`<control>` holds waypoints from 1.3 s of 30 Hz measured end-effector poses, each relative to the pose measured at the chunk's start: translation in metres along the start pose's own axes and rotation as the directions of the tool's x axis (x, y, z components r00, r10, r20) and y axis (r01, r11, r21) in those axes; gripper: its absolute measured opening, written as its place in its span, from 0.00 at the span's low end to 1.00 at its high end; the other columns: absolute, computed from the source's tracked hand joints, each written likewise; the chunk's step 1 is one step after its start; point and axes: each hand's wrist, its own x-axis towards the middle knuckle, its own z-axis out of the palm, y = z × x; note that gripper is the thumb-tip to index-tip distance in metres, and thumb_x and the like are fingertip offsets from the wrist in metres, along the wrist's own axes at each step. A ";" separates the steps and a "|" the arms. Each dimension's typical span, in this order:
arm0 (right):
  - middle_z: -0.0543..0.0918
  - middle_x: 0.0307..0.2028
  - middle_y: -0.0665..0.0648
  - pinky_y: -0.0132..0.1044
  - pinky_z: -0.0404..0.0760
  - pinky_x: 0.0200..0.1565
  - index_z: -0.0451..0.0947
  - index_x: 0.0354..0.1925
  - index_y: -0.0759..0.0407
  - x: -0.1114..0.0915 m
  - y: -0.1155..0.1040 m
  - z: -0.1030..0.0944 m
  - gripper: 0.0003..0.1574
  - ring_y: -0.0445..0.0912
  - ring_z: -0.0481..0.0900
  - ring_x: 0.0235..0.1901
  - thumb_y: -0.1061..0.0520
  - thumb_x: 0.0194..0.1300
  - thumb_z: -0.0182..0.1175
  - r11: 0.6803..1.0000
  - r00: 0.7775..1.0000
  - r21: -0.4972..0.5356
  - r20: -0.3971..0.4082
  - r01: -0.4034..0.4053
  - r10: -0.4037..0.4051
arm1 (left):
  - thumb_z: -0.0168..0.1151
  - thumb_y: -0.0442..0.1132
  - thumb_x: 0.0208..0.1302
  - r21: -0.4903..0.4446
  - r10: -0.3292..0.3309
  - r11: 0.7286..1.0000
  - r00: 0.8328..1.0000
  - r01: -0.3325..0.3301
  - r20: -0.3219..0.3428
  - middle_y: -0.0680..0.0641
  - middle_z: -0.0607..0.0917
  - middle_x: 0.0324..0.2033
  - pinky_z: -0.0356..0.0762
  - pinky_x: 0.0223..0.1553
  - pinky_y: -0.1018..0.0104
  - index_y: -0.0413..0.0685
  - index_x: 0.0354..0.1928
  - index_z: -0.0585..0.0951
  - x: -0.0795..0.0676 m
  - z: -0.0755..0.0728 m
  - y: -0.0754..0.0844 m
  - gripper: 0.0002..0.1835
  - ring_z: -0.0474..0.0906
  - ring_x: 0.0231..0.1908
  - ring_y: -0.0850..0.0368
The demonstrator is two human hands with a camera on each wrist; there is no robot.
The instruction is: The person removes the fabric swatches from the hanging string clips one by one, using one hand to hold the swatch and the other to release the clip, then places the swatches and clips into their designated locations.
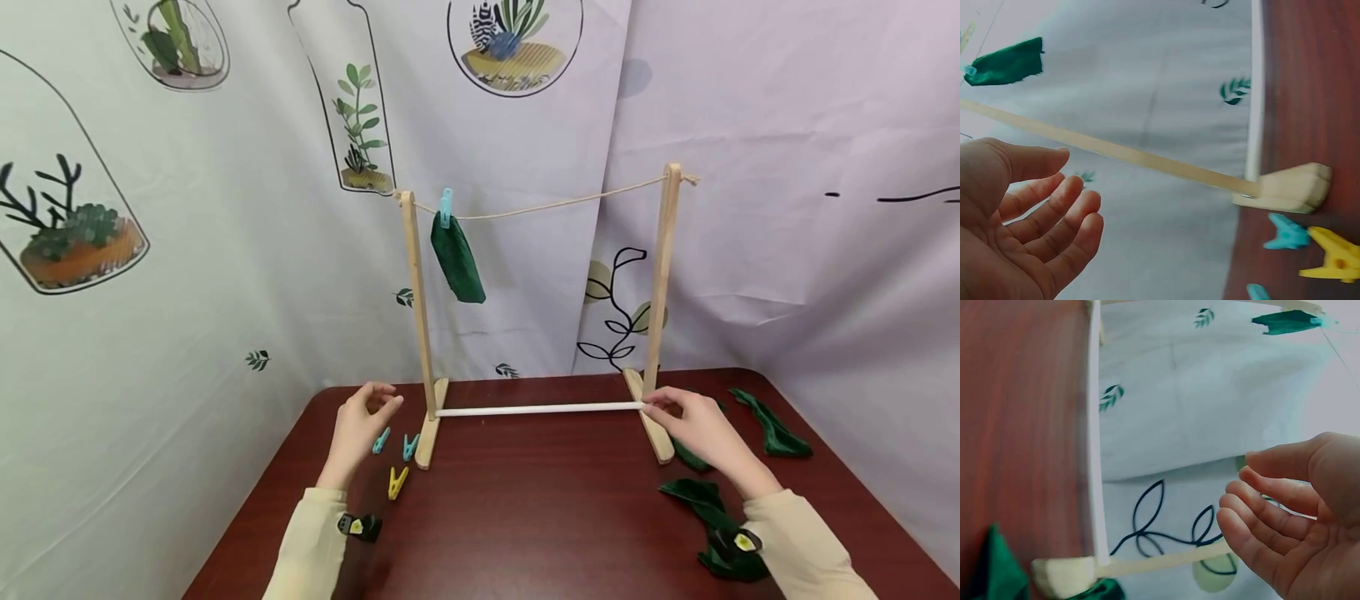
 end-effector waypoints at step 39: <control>0.86 0.50 0.53 0.42 0.79 0.42 0.84 0.55 0.52 0.115 -0.162 -0.027 0.20 0.49 0.84 0.42 0.43 0.74 0.59 0.931 0.964 0.270 -0.174 0.245 -0.203 | 0.66 0.44 0.70 -0.078 0.323 0.937 0.931 -0.340 -0.172 0.43 0.86 0.44 0.81 0.50 0.52 0.41 0.51 0.82 0.098 -0.040 0.160 0.15 0.84 0.43 0.48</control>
